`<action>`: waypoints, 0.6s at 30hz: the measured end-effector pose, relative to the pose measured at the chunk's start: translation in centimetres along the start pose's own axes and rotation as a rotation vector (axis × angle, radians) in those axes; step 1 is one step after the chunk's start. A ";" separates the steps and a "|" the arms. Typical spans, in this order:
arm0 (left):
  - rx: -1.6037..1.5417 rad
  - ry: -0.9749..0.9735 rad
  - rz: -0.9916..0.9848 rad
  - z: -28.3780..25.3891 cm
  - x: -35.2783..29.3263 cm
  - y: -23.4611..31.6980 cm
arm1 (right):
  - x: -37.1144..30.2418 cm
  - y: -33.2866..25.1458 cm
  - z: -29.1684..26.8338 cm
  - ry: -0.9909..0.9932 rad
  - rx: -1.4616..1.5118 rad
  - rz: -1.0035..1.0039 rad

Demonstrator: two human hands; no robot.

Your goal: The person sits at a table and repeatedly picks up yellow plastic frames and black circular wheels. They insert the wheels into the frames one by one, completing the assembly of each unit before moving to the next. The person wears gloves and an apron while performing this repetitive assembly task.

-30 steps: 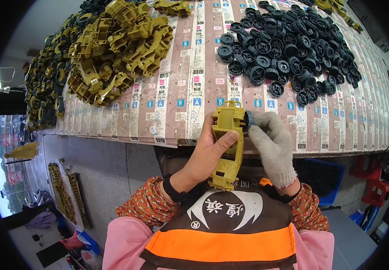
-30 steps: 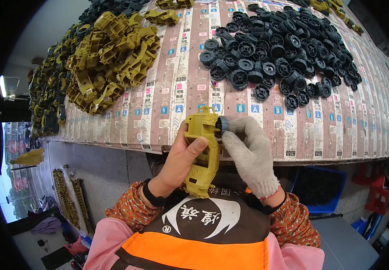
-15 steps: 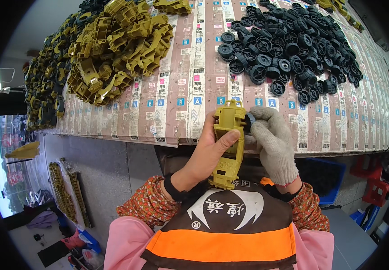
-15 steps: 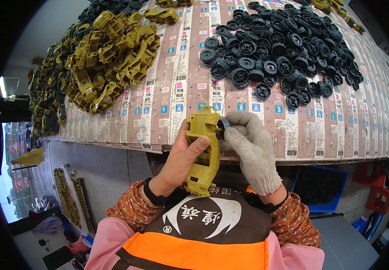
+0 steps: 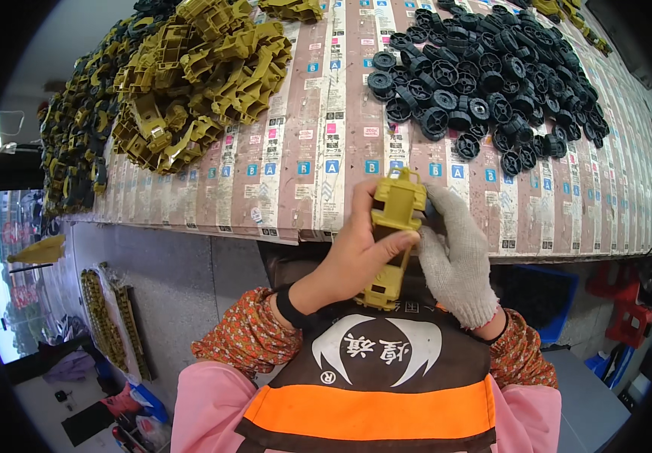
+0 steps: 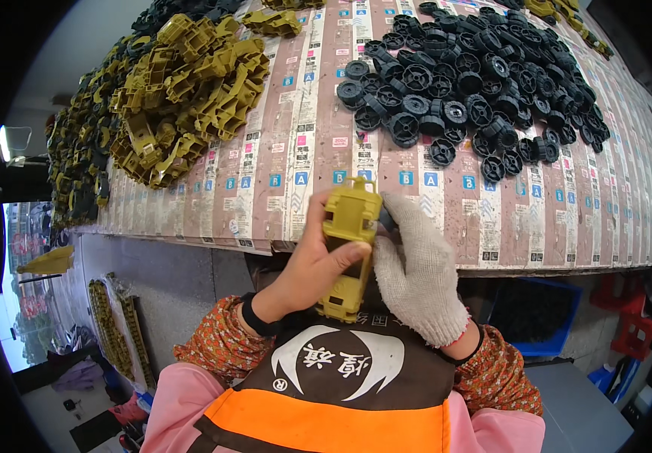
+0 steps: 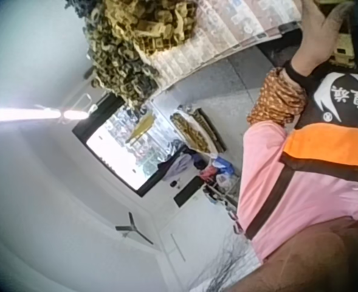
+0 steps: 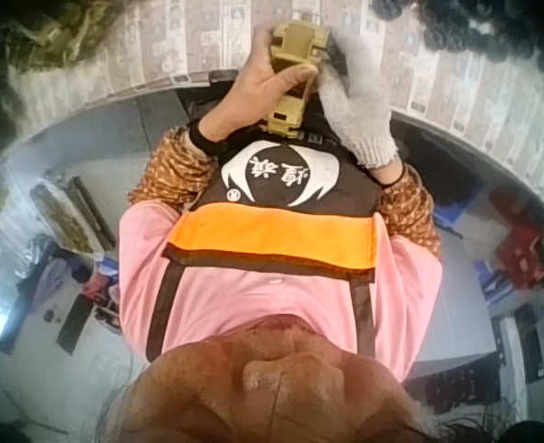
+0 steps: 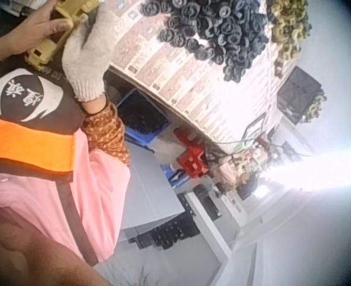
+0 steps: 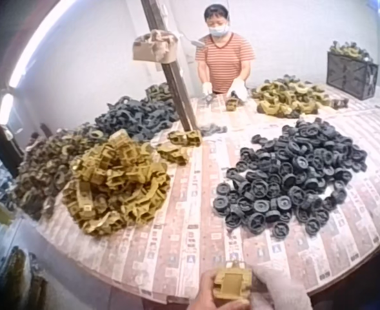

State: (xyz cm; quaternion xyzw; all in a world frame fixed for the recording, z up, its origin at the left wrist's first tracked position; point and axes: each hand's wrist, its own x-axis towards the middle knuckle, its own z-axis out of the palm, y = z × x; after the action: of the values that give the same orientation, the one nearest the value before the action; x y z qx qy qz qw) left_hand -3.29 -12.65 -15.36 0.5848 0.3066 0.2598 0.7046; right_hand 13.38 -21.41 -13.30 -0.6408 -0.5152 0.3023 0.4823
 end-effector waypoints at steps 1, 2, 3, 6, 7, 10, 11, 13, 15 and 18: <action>0.037 -0.002 0.020 0.1 -0.1 -0.5 | 0.1 -0.1 -0.4 -0.033 -0.049 0.005; 0.074 -0.004 0.040 0.2 -0.3 -0.9 | 0.1 -0.2 -0.6 -0.065 -0.097 0.010; 0.052 0.039 0.021 0.3 -0.6 -1.2 | 0.0 0.1 -0.2 -0.028 -0.088 -0.035; 0.108 0.098 0.131 0.6 -0.4 -1.0 | -0.6 0.9 0.8 0.027 -0.056 -0.070; 0.195 0.105 0.153 0.5 -0.3 -0.6 | -0.7 0.6 0.9 -0.004 -0.026 -0.025; 0.258 0.052 0.160 -0.2 0.2 -0.9 | -0.5 0.0 1.0 -0.017 0.029 0.013; 0.328 0.047 0.162 -0.2 0.0 -0.7 | -0.4 0.0 0.7 -0.024 -0.005 -0.022; 0.467 0.030 0.161 -0.1 -0.2 -0.4 | -0.3 -0.3 0.5 -0.032 -0.072 -0.055; 0.444 0.025 0.179 -0.1 -0.4 -0.8 | -0.6 -0.7 0.7 -0.034 -0.137 -0.049; 0.447 0.011 0.203 0.3 -0.3 -0.5 | -0.9 -0.8 0.6 -0.047 -0.151 -0.041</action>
State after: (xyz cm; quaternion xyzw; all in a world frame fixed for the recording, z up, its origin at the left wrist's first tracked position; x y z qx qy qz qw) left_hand -3.29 -13.13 -15.81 0.7525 0.3000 0.2582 0.5264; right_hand 12.32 -22.05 -12.83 -0.6571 -0.5609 0.2677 0.4265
